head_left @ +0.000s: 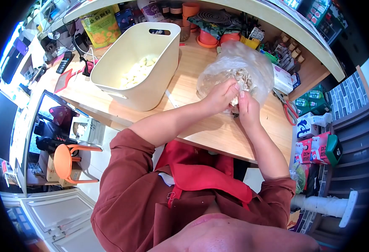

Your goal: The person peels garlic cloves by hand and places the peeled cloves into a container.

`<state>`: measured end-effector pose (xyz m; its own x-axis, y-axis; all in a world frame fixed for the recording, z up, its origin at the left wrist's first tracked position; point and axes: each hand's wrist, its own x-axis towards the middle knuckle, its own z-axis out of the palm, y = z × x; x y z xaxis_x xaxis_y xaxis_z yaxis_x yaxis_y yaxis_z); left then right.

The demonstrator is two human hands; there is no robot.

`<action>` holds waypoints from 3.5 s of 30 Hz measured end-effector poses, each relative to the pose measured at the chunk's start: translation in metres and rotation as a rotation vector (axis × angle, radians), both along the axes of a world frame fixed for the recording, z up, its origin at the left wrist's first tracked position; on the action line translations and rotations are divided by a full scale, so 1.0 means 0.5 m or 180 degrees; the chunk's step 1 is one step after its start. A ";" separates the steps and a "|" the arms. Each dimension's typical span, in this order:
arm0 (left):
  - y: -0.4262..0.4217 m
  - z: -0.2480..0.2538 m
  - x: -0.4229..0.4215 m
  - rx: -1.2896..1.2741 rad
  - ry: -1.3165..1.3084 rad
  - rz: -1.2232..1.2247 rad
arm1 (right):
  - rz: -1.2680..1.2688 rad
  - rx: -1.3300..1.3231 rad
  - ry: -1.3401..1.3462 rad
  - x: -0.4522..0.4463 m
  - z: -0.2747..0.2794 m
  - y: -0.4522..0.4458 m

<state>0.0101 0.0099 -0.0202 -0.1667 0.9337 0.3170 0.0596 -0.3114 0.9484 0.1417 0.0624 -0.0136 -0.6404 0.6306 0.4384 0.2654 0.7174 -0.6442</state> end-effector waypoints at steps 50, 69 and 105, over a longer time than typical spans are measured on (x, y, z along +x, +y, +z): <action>0.003 0.019 -0.029 -0.0076 -0.0108 -0.0187 | 0.0237 -0.1163 0.1027 0.007 -0.021 0.038; 0.010 0.003 -0.034 0.0629 0.1245 0.0581 | 0.0135 -0.0209 0.1058 0.009 0.012 0.032; -0.007 0.018 -0.026 0.1601 0.2611 0.1003 | 0.0302 -0.2158 0.1033 0.019 0.009 0.025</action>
<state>-0.0028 0.0065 -0.0113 0.0635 0.6113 0.7888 0.7824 -0.5212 0.3409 0.1510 0.0750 -0.0089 -0.6103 0.7779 0.1499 -0.0557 0.1467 -0.9876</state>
